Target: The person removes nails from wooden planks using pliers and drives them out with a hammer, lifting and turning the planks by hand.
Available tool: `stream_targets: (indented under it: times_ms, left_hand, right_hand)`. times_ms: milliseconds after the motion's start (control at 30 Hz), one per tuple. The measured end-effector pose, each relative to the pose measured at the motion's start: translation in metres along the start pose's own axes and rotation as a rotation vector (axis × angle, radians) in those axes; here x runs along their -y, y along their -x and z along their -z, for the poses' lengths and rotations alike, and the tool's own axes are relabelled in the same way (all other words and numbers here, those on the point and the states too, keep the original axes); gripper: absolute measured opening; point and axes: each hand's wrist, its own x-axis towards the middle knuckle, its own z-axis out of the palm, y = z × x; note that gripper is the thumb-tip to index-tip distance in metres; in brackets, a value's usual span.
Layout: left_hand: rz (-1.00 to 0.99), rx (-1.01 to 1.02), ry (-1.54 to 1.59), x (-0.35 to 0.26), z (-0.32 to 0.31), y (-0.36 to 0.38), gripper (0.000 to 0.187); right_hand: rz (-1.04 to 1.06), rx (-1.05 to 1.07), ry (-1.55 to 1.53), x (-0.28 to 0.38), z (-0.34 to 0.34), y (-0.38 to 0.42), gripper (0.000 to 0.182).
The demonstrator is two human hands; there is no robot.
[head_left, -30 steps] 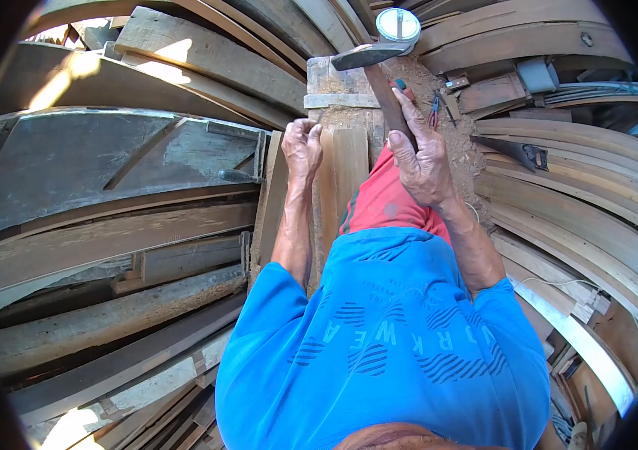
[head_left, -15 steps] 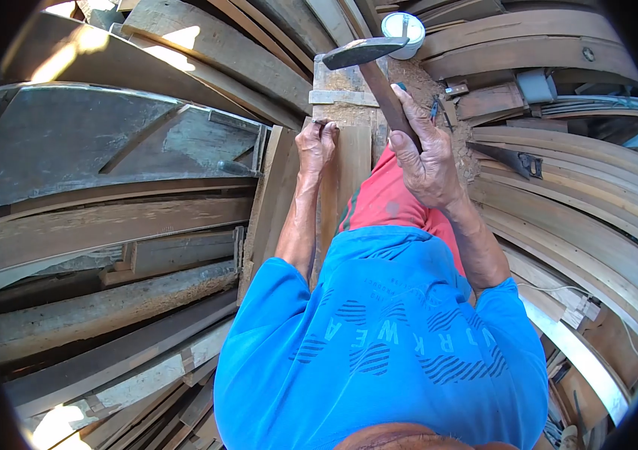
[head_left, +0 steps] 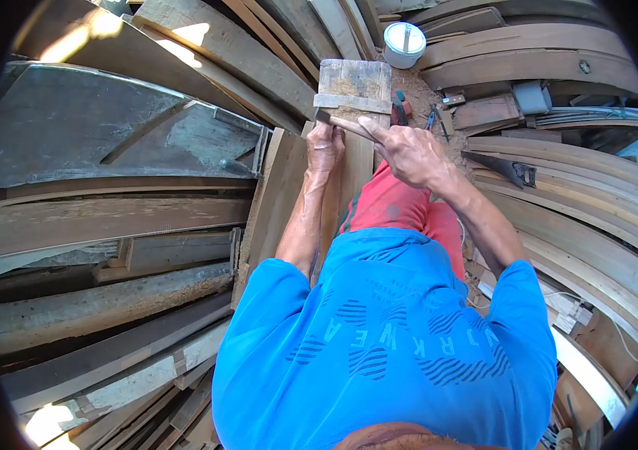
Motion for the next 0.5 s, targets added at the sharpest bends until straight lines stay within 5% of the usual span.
stream_targets:
  times_ms: [67,200,300,333,433,500]
  left_hand:
    - [0.001,0.029,-0.045,0.013,-0.002,0.007,0.003]
    - [0.030,0.016,0.001,-0.016,0.008,0.000,0.012]
    - [0.029,0.033,-0.028,-0.010,0.006,0.001,0.013]
    - [-0.018,-0.005,0.020,-0.008,0.004,0.000,0.013]
    - [-0.036,-0.022,0.052,-0.003,0.001,0.002,0.014]
    - [-0.023,-0.014,0.004,-0.010,0.004,0.003,0.010]
  right_hand:
    - [-0.071,0.125,0.092,0.000,0.006,-0.003,0.055]
    - [0.272,-0.349,-0.371,0.035,0.036,0.001,0.051]
    - [0.311,-0.454,-0.339,0.012,-0.005,-0.007,0.052]
    - [0.117,-0.123,-0.058,0.004,-0.001,-0.006,0.052]
    - [-0.132,0.198,0.081,0.010,0.026,-0.012,0.052]
    - [0.147,-0.205,-0.198,0.014,0.015,-0.002,0.051]
